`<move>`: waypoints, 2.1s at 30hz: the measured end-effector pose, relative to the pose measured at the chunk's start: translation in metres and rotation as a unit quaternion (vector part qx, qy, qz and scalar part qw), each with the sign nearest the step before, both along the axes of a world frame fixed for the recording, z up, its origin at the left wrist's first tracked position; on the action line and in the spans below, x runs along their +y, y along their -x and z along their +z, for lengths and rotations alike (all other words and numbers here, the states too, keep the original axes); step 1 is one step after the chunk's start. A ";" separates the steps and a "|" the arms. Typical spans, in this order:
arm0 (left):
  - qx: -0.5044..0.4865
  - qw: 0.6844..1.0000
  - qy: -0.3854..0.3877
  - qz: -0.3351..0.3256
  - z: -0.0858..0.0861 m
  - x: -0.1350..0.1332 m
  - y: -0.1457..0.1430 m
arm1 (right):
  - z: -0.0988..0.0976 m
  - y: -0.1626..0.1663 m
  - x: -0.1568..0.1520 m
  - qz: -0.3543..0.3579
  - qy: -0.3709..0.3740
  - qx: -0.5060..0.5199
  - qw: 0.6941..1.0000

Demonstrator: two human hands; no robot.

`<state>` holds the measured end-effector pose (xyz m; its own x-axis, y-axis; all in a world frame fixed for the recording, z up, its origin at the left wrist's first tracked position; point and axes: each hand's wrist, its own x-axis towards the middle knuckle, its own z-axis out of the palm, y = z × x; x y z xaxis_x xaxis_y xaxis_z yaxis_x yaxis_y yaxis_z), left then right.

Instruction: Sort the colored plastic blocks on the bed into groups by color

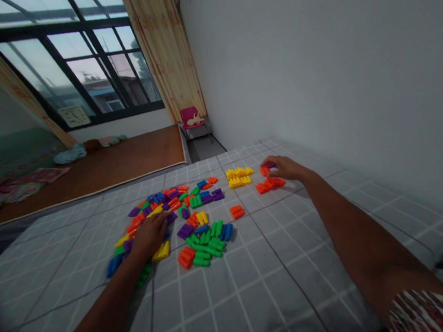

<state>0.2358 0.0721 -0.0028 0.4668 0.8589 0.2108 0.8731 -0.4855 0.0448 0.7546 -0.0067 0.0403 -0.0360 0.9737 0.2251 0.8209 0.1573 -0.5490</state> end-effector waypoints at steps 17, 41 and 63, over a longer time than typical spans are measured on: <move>0.002 1.000 -0.015 -0.013 -0.003 0.000 0.001 | -0.002 0.030 -0.004 0.034 0.120 -0.160 0.979; -0.177 0.981 0.077 -0.003 0.021 0.006 0.029 | -0.024 0.327 0.142 0.276 -0.010 -0.208 0.938; -0.084 0.985 0.034 0.149 0.006 0.006 0.040 | -0.018 0.317 0.201 0.071 0.089 -0.228 0.967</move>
